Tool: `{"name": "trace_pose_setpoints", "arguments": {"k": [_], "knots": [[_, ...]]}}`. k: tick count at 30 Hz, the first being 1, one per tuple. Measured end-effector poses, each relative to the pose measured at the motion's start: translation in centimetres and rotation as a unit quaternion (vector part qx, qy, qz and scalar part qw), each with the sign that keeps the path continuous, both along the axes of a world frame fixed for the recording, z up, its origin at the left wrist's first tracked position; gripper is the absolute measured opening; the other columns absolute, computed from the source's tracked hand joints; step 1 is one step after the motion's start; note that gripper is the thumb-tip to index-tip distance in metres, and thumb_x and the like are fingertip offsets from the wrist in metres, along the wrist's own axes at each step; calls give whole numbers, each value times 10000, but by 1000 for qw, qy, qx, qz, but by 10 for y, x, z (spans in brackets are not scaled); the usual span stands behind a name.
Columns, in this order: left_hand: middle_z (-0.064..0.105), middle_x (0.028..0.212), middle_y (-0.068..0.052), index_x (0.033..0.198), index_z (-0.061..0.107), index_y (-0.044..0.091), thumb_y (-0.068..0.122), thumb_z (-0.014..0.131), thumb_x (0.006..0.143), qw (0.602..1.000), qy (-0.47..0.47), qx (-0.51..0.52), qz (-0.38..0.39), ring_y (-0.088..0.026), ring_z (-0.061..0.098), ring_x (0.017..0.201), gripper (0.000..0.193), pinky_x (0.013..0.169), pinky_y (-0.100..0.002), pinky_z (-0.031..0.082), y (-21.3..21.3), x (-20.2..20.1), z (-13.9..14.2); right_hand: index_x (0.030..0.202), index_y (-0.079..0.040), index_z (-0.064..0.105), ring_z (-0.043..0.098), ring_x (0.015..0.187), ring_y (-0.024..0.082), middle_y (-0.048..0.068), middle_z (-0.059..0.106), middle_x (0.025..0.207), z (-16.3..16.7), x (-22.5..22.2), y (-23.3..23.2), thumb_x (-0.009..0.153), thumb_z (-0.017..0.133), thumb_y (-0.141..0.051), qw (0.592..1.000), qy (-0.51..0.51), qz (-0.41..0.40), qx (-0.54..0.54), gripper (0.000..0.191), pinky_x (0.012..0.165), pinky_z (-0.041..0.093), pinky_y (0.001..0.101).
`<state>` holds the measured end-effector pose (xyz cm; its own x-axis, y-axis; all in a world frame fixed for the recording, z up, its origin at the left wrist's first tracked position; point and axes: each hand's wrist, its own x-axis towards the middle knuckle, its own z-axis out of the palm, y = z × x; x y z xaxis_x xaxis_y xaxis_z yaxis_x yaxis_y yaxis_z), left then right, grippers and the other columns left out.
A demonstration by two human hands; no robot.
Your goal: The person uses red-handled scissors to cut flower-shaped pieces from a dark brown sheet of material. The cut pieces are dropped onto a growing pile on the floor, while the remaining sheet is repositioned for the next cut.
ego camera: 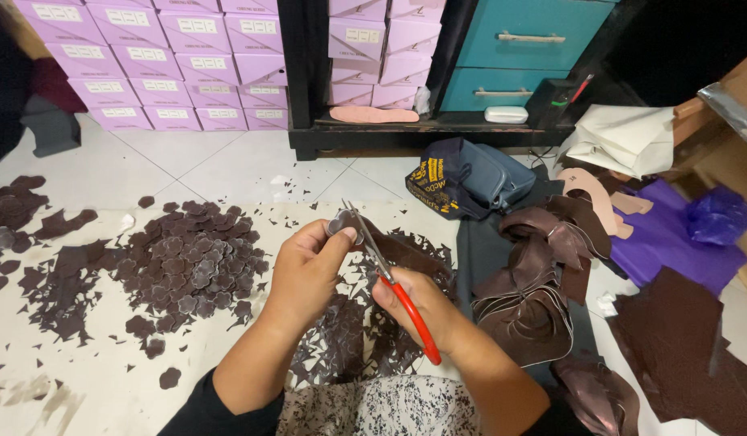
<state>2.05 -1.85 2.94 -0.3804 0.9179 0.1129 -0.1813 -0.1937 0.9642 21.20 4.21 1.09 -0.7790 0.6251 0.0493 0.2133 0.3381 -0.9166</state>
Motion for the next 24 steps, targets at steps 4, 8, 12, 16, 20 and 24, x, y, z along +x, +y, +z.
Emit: {"name": "trace_pose_setpoints", "arguments": {"k": [4,8,12,16,20,24], "knots": [[713,820,-13,965,754,20,194,646,963,998,14,-63,26,-67,528,686,205,607,-241,428,-2,1,4,837,-86,523,384,682,70,-56,415,710,1,1,-1,1036,525,-485,1000,3,0,1,446,590,380,269],[709,840,16,963,707,42,201,655,955,999,11,-17,41,-42,561,710,168,599,-227,449,-2,2,5,859,-81,547,403,687,74,-47,436,723,3,0,-3,1029,536,-486,1000,3,6,3,439,595,393,268],[715,844,18,965,719,37,203,667,961,998,43,21,29,-22,594,748,173,669,-190,491,-2,1,5,958,-91,573,453,690,70,-47,495,753,5,-1,-7,991,535,-491,999,-1,19,-49,403,602,436,258],[672,783,6,949,744,29,205,689,954,998,50,-23,31,-43,528,679,184,603,-214,433,-2,3,3,972,-88,579,475,683,70,-40,509,753,4,-1,-7,988,525,-509,999,-13,6,-37,424,602,446,249],[697,808,21,933,735,33,197,686,940,1000,0,-16,26,-31,552,691,172,615,-209,446,-1,3,1,938,-72,583,451,698,63,-40,485,760,1,-2,-6,1026,534,-519,999,26,9,-18,458,607,428,248],[695,808,23,907,727,28,175,686,943,999,-41,-17,0,-27,548,704,157,629,-202,440,0,3,0,908,-85,582,454,575,65,-46,476,674,0,-1,-8,996,534,-504,995,19,-20,-96,431,507,384,243]]}}
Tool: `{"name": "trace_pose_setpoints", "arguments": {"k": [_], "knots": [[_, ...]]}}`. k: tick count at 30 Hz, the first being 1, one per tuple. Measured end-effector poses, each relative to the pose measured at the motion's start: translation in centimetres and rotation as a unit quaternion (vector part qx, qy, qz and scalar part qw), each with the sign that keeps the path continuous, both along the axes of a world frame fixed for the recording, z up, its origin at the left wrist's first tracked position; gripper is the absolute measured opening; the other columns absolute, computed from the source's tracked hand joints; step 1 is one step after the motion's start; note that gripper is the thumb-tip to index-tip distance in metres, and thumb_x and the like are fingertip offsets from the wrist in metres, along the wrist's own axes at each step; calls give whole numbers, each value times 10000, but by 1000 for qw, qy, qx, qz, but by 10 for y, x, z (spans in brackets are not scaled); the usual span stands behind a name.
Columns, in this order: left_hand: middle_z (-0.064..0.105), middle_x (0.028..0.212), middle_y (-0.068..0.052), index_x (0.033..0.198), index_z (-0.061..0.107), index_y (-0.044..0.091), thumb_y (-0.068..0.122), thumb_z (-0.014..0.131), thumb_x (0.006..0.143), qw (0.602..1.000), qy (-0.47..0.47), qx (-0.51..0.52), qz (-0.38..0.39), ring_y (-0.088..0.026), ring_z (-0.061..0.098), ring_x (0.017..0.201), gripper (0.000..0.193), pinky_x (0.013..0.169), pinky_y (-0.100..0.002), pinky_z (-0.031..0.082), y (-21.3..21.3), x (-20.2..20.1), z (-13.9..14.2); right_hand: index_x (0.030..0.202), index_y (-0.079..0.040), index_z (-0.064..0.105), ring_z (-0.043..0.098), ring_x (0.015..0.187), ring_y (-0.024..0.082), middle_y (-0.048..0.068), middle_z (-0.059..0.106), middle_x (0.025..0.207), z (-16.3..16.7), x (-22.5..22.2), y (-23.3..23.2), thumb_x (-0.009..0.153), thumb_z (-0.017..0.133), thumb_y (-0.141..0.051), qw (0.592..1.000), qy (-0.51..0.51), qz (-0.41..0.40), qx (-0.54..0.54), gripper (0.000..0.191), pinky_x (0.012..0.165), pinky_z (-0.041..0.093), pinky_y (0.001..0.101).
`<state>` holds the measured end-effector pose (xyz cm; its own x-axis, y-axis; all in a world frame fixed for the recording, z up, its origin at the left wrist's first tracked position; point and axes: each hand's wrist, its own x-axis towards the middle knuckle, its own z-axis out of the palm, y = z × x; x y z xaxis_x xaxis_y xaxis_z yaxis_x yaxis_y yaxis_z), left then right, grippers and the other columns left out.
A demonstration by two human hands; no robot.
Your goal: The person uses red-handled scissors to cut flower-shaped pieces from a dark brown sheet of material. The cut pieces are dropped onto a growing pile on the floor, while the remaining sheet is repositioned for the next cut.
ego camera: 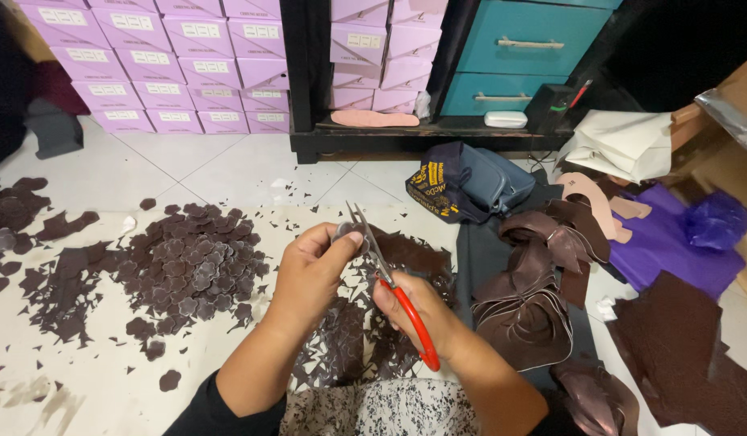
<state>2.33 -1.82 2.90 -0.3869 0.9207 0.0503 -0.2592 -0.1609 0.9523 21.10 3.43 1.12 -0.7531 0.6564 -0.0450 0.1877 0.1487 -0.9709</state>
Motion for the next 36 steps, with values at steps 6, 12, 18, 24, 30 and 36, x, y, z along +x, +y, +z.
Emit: {"name": "trace_pose_setpoints", "arguments": {"k": [6,12,18,24,30,36], "knots": [[667,789,27,881,721,22,147,704,948,1000,-11,-5,-7,-32,526,702,143,628,-210,429,-2,4,1,881,-91,534,438,552,58,-47,472,662,1,2,0,1036,509,-490,998,33,17,-44,429,494,368,232],[687,789,44,900,730,41,160,687,932,998,-64,-14,4,-19,536,688,130,630,-193,428,-1,10,4,836,-95,537,398,553,59,-53,433,638,-3,-3,-1,1020,511,-495,1000,10,-20,-10,441,487,356,247],[639,742,53,909,730,55,193,685,936,994,-101,-41,17,-23,442,604,148,544,-213,348,2,16,1,844,-70,558,381,642,55,-74,432,682,-6,-8,-4,1024,517,-507,997,-1,-54,57,474,542,350,263],[624,729,57,871,720,70,199,697,924,995,-88,-54,7,-28,421,594,142,535,-218,333,1,12,2,847,-84,549,396,583,61,-56,436,655,-2,-5,-2,1019,522,-503,999,0,-31,13,454,503,343,263],[641,732,55,817,707,98,209,706,910,994,-67,-70,-58,-40,449,630,145,599,-219,368,-1,-2,3,905,-105,542,444,541,59,-45,469,641,6,2,0,998,511,-532,1000,5,16,-12,438,482,374,236],[664,737,38,792,686,112,215,701,913,987,-122,-85,-66,-58,462,629,160,606,-234,370,0,-4,2,851,-104,528,434,532,56,-48,469,622,2,1,0,1002,497,-539,999,16,11,-26,462,472,358,235]]}}
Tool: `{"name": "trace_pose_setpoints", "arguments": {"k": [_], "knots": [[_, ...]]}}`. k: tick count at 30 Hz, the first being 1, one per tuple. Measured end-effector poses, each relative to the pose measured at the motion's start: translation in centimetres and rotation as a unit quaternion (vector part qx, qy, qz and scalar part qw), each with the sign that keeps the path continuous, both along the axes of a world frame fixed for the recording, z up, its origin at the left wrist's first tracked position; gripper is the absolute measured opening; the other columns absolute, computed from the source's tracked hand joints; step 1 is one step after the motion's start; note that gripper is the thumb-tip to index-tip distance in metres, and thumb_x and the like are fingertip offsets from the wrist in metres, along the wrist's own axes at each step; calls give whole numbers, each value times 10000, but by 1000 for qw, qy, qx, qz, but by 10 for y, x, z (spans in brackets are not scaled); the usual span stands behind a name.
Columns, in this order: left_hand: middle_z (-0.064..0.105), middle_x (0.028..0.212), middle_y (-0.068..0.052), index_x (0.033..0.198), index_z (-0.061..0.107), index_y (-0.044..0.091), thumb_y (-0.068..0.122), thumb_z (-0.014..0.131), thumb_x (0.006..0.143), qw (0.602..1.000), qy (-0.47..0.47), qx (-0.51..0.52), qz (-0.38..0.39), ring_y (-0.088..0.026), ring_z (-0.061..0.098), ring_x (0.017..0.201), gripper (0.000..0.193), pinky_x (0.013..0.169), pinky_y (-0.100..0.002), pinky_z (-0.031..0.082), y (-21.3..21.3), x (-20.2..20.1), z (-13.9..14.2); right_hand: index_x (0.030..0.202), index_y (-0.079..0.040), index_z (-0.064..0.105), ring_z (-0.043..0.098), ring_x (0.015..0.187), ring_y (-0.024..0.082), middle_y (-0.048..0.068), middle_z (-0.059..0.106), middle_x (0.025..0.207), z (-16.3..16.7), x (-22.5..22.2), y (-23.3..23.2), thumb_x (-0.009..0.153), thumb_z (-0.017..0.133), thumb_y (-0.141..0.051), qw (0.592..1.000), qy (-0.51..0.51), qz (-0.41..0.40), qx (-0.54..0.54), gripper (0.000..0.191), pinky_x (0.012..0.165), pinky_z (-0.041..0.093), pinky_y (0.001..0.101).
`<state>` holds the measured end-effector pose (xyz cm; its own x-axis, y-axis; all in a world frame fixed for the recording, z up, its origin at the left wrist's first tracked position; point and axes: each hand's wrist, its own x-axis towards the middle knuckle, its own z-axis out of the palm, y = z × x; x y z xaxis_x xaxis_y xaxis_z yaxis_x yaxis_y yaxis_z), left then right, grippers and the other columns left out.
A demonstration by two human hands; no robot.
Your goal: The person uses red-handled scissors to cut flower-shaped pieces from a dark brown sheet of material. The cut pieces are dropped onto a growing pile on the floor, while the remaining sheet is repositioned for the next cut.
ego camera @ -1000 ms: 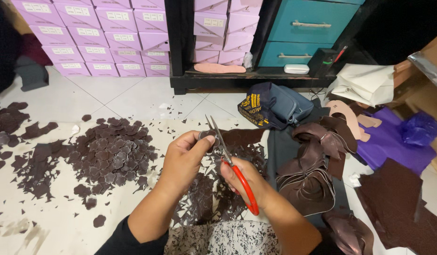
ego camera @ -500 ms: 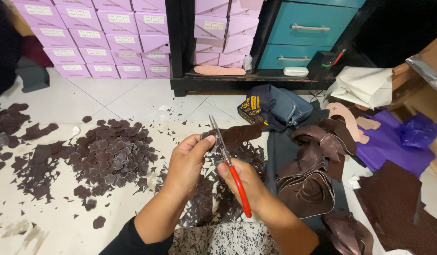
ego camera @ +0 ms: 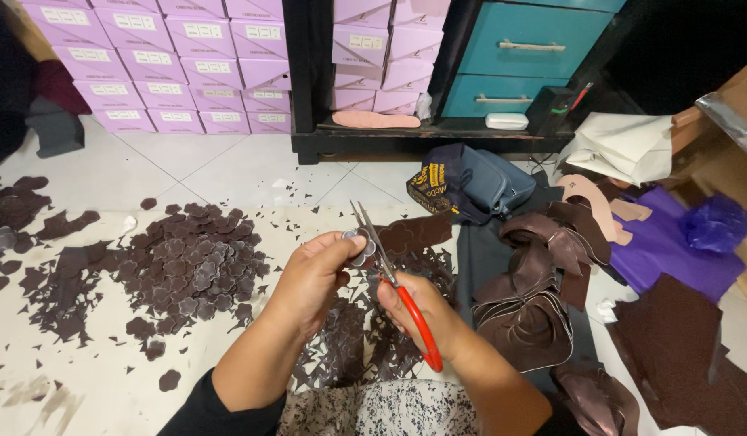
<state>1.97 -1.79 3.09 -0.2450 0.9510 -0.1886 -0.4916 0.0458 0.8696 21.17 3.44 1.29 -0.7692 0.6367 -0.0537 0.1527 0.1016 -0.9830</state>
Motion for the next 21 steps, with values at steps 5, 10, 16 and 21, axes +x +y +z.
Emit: {"name": "trace_pose_setpoints", "arguments": {"k": [5,10,16,21], "knots": [[667,761,50,817,682,114,207,688,917,1000,12,3,12,-43,500,659,137,626,-220,391,1,5,0,793,-104,508,373,572,40,-74,433,647,-9,-2,-2,1027,514,-530,999,12,-29,35,487,485,322,242],[661,778,37,885,708,79,171,671,928,996,61,36,48,-48,507,677,108,634,-231,401,0,10,1,788,-111,507,389,582,47,-67,432,646,-8,0,4,1028,508,-501,998,-32,-19,49,458,503,352,239],[687,813,16,922,715,60,189,643,963,997,57,41,8,-51,557,721,154,674,-222,427,-1,4,0,936,-119,529,451,617,64,-56,458,713,-2,4,5,1042,481,-460,998,-1,55,-3,360,548,405,243],[702,796,-15,925,703,75,209,627,971,998,51,19,-25,-73,585,702,161,650,-228,420,-1,-3,1,951,-105,533,467,609,70,-57,468,707,7,5,5,1039,470,-470,997,-14,72,12,381,553,429,245]]}}
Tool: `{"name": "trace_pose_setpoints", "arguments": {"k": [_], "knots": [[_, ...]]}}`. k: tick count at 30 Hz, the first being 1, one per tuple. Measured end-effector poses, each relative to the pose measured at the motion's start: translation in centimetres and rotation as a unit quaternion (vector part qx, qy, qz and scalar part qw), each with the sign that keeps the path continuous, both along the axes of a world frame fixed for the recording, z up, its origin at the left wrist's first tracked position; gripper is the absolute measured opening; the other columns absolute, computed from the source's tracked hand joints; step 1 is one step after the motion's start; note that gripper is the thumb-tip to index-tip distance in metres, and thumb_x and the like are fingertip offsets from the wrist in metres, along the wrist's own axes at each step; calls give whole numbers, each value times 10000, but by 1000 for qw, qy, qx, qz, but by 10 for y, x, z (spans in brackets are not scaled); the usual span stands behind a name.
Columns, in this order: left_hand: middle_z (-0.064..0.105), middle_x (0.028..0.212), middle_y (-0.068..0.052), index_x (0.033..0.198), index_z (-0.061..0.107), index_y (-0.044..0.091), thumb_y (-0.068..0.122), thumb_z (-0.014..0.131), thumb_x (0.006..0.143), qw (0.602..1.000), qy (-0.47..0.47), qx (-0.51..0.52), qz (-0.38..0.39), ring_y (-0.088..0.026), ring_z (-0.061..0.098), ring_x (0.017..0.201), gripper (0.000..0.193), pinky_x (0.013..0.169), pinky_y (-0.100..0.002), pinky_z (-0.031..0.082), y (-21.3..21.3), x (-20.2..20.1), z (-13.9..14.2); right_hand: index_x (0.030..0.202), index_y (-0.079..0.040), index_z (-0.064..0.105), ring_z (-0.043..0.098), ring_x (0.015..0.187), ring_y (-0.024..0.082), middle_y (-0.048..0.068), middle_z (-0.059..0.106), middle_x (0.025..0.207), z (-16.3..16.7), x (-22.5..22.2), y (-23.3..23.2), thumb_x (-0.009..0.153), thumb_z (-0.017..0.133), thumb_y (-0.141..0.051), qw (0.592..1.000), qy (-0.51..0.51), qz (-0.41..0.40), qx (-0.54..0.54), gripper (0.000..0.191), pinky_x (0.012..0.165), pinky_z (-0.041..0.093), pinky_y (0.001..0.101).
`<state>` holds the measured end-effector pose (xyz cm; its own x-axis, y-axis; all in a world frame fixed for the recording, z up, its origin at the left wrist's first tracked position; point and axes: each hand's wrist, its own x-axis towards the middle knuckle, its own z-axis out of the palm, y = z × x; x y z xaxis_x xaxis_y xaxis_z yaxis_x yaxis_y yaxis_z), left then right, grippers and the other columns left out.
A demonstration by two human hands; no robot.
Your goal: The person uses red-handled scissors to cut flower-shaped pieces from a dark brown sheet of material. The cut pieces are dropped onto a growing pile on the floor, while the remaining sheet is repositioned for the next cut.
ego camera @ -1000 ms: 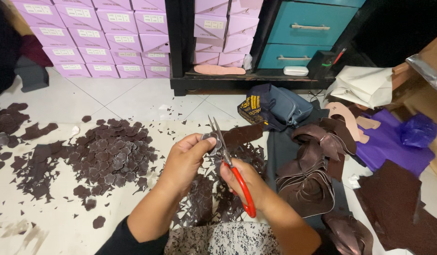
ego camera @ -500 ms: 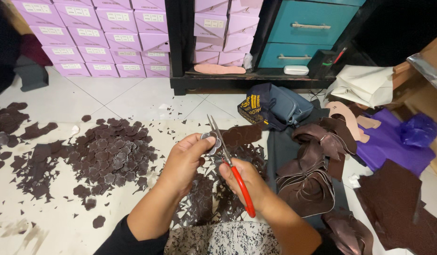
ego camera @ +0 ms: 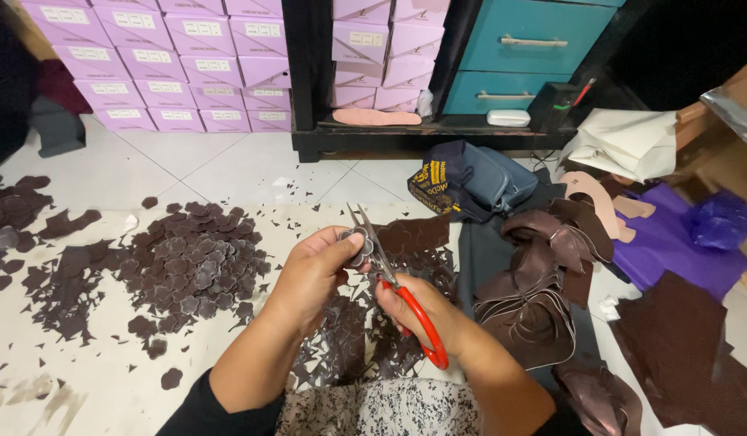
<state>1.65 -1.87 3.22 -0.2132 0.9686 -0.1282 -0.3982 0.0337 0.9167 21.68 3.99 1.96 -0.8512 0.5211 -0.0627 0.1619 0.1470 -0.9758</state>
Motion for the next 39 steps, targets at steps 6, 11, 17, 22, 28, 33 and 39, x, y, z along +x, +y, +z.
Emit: {"name": "trace_pose_setpoints", "arguments": {"k": [6,11,17,22,28,33,39], "knots": [[692,803,4,931,688,91,208,622,972,1000,-27,-2,13,-59,594,711,140,633,-220,408,0,2,2,890,-88,531,388,669,38,-75,426,737,-3,-4,-4,1067,500,-510,994,34,-50,88,458,559,361,232],[693,798,-5,972,702,89,195,618,971,999,-29,27,31,-54,566,694,135,621,-220,397,1,8,3,854,-86,539,374,604,44,-78,434,664,-8,-7,-7,1024,507,-493,995,29,-80,52,442,504,328,251],[687,856,9,1001,701,27,125,621,957,994,20,86,65,-61,592,788,134,738,-223,491,2,5,-2,809,-83,544,363,619,44,-79,421,659,-11,-6,-6,1042,511,-479,992,15,-85,93,461,512,332,254],[664,870,7,996,680,20,125,612,980,987,91,104,79,-64,576,803,126,730,-225,483,-1,1,-3,790,-81,526,385,609,50,-74,439,647,-16,-8,-6,1042,508,-488,991,8,-86,97,479,507,351,257],[668,860,-13,1045,653,25,137,599,981,985,88,103,103,-85,617,697,139,619,-237,520,-2,8,6,886,-92,564,374,552,48,-70,413,656,-15,-12,-13,1013,533,-504,992,57,-86,-69,432,473,318,233],[702,891,-43,1068,598,25,188,593,997,995,23,70,71,-139,706,729,177,539,-250,483,-2,8,9,1023,-147,638,392,528,28,-66,422,676,-12,-13,-16,960,525,-515,980,71,-102,-156,391,446,314,200],[734,921,-41,1055,616,22,173,656,965,992,28,105,67,-90,704,839,180,630,-250,536,6,7,-2,800,-105,493,403,498,50,-41,432,629,-14,-11,-11,1009,515,-528,981,60,-118,-145,471,429,346,214]]}}
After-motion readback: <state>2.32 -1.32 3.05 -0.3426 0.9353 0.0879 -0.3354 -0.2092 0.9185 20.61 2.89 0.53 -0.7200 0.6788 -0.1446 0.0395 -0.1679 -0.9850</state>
